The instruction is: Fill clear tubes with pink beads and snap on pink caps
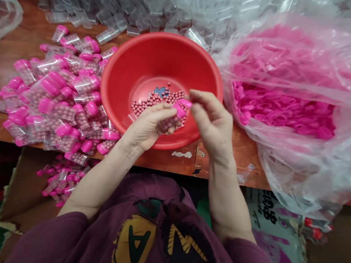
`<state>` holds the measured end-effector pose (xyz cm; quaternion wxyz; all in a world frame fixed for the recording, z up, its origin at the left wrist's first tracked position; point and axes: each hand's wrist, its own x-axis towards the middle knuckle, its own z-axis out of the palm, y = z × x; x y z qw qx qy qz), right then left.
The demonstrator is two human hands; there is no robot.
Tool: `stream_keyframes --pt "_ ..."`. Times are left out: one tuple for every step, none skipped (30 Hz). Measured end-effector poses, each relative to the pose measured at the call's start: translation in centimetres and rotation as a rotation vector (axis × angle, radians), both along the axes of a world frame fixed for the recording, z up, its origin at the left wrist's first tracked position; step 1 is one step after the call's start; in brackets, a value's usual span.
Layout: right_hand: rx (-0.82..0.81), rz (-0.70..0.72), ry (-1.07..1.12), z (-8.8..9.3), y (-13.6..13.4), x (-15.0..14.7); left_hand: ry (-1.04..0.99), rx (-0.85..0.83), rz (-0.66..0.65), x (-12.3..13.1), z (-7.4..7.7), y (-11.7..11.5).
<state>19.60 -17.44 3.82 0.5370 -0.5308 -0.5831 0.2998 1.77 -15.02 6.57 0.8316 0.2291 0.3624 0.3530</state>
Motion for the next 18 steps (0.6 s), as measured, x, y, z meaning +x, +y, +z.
stream_keyframes --pt "0.030 0.031 -0.131 -0.3 -0.7 0.2 -0.012 -0.015 0.025 0.1 -0.1 0.0" --pt "0.059 0.058 -0.264 -0.7 -1.3 0.3 -0.023 -0.020 0.042 0.1 -0.2 0.1" --pt "0.085 0.070 -0.384 -1.1 -1.7 0.2 -0.031 -0.017 0.051 0.2 -0.3 0.0" --pt "0.104 0.065 -0.486 -1.5 -2.0 0.1 -0.037 -0.008 0.054 0.3 -0.5 0.0" --pt "0.115 0.044 -0.564 -1.9 -2.0 -0.1 -0.042 0.004 0.054 0.3 -0.7 -0.1" --pt "0.120 0.019 -0.621 -2.3 -2.0 -0.3 -0.047 0.019 0.053 0.3 -0.9 -0.2" --pt "0.128 -0.003 -0.659 -2.6 -1.8 -0.5 -0.051 0.035 0.050 0.3 -1.1 -0.2" --pt "0.147 -0.020 -0.680 -2.8 -1.6 -0.6 -0.055 0.052 0.043 0.2 -1.2 -0.3" --pt "0.178 -0.031 -0.686 -2.9 -1.4 -0.7 -0.061 0.072 0.030 0.2 -1.4 -0.4" --pt "0.216 -0.038 -0.686 -2.9 -1.3 -0.7 -0.064 0.097 0.014 0.3 -1.5 -0.4" --pt "0.252 -0.043 -0.686 -2.9 -1.2 -0.6 -0.055 0.131 0.003 0.4 -1.7 -0.4" --pt "0.284 -0.049 -0.691 -2.8 -1.2 -0.5 -0.028 0.175 0.006 0.5 -1.8 -0.5" --pt "0.311 -0.057 -0.702 -2.8 -1.1 -0.3 0.025 0.231 0.030 0.8 -2.1 -0.6" --pt "0.332 -0.065 -0.718 -2.8 -1.2 -0.2 0.100 0.296 0.070 1.0 -2.3 -0.6" --pt "0.350 -0.071 -0.736 -2.8 -1.2 -0.1 0.189 0.366 0.115 1.3 -2.5 -0.8" --pt "0.372 -0.078 -0.755 -2.8 -1.3 0.0 0.278 0.435 0.156 1.6 -2.8 -0.9" --pt "0.393 -0.091 -0.775 -2.9 -1.3 0.1 0.356 0.501 0.179 1.8 -3.1 -1.0" --pt "0.395 -0.105 -0.797 -3.0 -1.4 0.2 0.413 0.557 0.183 2.0 -3.3 -1.1"
